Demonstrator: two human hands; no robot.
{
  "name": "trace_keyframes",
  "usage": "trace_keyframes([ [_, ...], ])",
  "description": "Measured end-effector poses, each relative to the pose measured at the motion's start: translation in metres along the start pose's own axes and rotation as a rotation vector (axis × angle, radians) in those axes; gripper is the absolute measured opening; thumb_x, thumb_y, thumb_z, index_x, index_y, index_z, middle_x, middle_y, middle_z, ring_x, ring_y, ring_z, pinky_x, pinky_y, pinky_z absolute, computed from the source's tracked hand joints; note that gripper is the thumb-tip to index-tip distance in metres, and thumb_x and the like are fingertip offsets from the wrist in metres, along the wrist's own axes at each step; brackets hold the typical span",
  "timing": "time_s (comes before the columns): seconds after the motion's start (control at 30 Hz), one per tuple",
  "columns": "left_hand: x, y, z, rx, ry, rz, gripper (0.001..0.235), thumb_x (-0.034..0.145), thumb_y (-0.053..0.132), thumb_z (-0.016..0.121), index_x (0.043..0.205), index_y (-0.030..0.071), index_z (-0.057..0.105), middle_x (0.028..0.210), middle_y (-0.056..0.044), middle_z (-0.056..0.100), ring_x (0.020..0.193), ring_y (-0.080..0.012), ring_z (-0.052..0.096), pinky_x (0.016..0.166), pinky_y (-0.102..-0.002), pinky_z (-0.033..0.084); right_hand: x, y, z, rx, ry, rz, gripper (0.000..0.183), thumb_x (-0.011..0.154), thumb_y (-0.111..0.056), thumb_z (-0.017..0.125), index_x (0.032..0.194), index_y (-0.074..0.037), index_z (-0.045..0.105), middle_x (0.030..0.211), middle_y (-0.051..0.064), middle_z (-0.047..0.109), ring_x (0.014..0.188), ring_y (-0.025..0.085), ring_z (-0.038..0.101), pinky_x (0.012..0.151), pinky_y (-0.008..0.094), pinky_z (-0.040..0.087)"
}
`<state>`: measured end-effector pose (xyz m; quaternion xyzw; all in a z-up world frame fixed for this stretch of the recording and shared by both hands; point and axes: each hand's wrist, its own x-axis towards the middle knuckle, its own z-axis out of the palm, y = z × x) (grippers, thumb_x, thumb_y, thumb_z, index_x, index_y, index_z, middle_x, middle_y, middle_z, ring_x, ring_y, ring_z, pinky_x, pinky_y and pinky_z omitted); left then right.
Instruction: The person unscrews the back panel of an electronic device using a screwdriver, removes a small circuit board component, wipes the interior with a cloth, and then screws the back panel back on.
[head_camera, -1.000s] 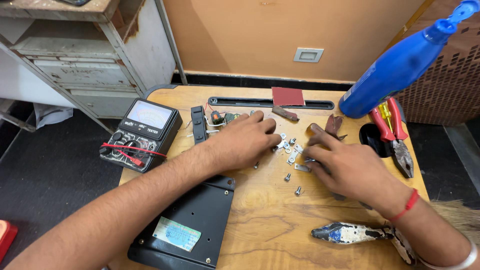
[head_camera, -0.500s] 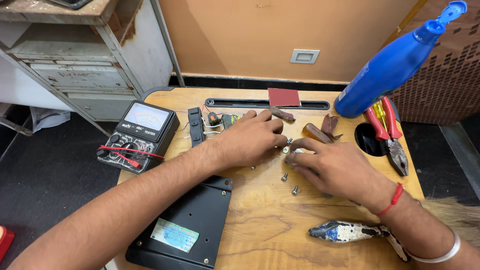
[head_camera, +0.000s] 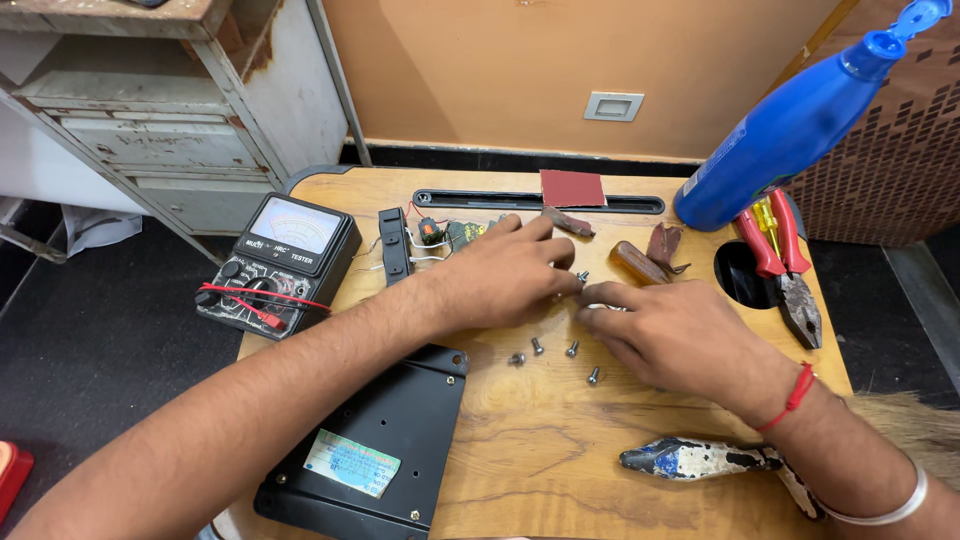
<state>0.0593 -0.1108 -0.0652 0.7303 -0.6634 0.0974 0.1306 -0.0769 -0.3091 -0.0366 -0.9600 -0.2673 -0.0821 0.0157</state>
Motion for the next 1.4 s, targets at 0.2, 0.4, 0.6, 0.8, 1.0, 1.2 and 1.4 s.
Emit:
trace_keyframes([
  [0.2, -0.006, -0.003, 0.002, -0.001, -0.034, -0.001, 0.016, 0.088, 0.026, 0.069, 0.099, 0.021, 0.079, 0.107, -0.001, 0.065, 0.113, -0.0261, 0.054, 0.089, -0.045, 0.045, -0.02, 0.006, -0.006, -0.013, -0.067, 0.088, 0.023, 0.082, -0.025, 0.068, 0.102, -0.02, 0.078, 0.11, -0.003, 0.073, 0.071, 0.025, 0.071, 0.057, 0.041, 0.055],
  [0.4, -0.012, -0.006, -0.008, 0.072, -0.029, -0.01, 0.014, 0.087, 0.028, 0.07, 0.092, 0.016, 0.077, 0.106, -0.002, 0.065, 0.111, -0.0272, 0.054, 0.088, -0.045, 0.045, -0.021, -0.002, -0.013, 0.037, 0.02, 0.062, 0.021, 0.081, -0.024, 0.069, 0.099, -0.02, 0.078, 0.107, -0.003, 0.074, 0.071, 0.024, 0.07, 0.058, 0.039, 0.055],
  [0.6, -0.026, 0.005, -0.016, 0.053, 0.013, -0.018, 0.018, 0.083, 0.03, 0.073, 0.093, 0.015, 0.076, 0.105, -0.003, 0.065, 0.108, -0.0283, 0.054, 0.085, -0.046, 0.045, -0.033, -0.056, -0.002, 0.314, -0.078, -0.23, 0.027, 0.086, -0.037, 0.074, 0.102, -0.016, 0.075, 0.094, 0.001, 0.071, 0.08, 0.024, 0.069, 0.065, 0.039, 0.054],
  [0.8, -0.032, 0.008, -0.019, 0.077, -0.005, -0.036, 0.017, 0.082, 0.029, 0.075, 0.091, 0.014, 0.075, 0.104, -0.003, 0.065, 0.106, -0.0279, 0.055, 0.086, -0.046, 0.045, -0.039, -0.086, 0.013, 0.185, -0.283, -0.337, 0.024, 0.077, -0.025, 0.071, 0.097, -0.011, 0.071, 0.09, 0.002, 0.068, 0.086, 0.025, 0.067, 0.072, 0.042, 0.055],
  [1.0, -0.04, 0.003, -0.02, 0.079, 0.058, -0.096, 0.018, 0.081, 0.023, 0.075, 0.097, 0.014, 0.076, 0.106, -0.004, 0.065, 0.109, -0.0283, 0.056, 0.087, -0.045, 0.046, -0.028, -0.064, -0.004, 0.233, -0.24, -0.09, 0.016, 0.09, -0.032, 0.072, 0.094, -0.016, 0.072, 0.086, 0.001, 0.07, 0.079, 0.024, 0.071, 0.07, 0.041, 0.056],
  [1.2, -0.044, 0.008, -0.02, 0.079, -0.017, -0.147, 0.022, 0.082, 0.027, 0.075, 0.098, 0.012, 0.075, 0.105, -0.005, 0.064, 0.11, -0.0295, 0.055, 0.088, -0.047, 0.046, 0.023, 0.0, -0.026, -0.015, -0.04, 0.301, 0.018, 0.083, -0.029, 0.071, 0.097, -0.021, 0.078, 0.09, 0.002, 0.076, 0.076, 0.027, 0.073, 0.066, 0.044, 0.058],
  [1.4, -0.036, 0.013, -0.013, 0.073, -0.022, -0.106, 0.03, 0.083, 0.039, 0.075, 0.102, 0.016, 0.077, 0.107, -0.004, 0.064, 0.11, -0.0299, 0.054, 0.089, -0.048, 0.045, 0.058, 0.016, -0.005, -0.298, -0.212, 0.372, 0.023, 0.088, -0.03, 0.068, 0.108, -0.023, 0.076, 0.095, 0.001, 0.074, 0.082, 0.027, 0.072, 0.063, 0.046, 0.058],
])
